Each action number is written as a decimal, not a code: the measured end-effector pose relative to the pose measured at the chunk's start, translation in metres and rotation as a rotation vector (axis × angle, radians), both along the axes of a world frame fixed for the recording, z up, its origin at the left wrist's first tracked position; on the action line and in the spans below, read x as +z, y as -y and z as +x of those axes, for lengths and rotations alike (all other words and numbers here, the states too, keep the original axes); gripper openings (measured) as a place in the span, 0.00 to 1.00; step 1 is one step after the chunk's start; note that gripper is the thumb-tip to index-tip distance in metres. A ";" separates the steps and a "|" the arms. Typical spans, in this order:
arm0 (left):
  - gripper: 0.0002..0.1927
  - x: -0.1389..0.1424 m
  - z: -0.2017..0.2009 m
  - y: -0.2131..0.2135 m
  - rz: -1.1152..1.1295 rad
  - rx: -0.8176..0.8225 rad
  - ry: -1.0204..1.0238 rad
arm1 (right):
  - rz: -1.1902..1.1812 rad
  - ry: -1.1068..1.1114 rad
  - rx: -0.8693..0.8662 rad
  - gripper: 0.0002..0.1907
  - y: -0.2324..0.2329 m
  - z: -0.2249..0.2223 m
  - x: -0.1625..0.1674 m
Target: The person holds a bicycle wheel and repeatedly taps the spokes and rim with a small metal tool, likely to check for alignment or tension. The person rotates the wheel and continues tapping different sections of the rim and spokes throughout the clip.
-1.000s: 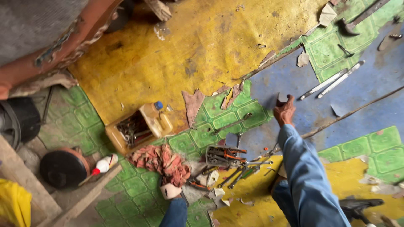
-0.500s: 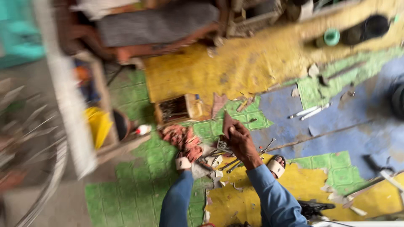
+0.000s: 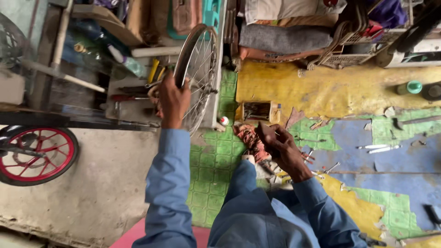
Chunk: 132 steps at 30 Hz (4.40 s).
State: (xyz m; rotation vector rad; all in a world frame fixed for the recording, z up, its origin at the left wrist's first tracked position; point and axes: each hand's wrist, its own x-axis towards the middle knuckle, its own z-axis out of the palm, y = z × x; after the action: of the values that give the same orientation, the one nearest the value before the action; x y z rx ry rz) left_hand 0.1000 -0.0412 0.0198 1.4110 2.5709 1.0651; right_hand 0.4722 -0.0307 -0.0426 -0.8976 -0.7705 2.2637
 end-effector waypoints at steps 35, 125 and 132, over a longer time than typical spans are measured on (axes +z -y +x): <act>0.23 0.001 -0.105 0.049 0.185 -0.252 0.368 | 1.165 0.537 -0.142 0.15 0.011 -0.335 0.039; 0.24 0.021 -0.074 -0.042 0.015 -0.408 0.284 | 1.029 0.564 -0.333 0.22 0.012 -0.308 0.044; 0.25 0.019 -0.084 -0.045 -0.136 -0.295 0.335 | 0.931 0.622 -0.221 0.23 0.013 -0.310 0.047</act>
State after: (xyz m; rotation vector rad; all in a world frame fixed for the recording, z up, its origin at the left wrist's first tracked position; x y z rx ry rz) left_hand 0.0159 0.0039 0.0383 1.3856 2.0839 0.9640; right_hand 0.1623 -0.0437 0.0046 -1.1044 -1.6903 1.1593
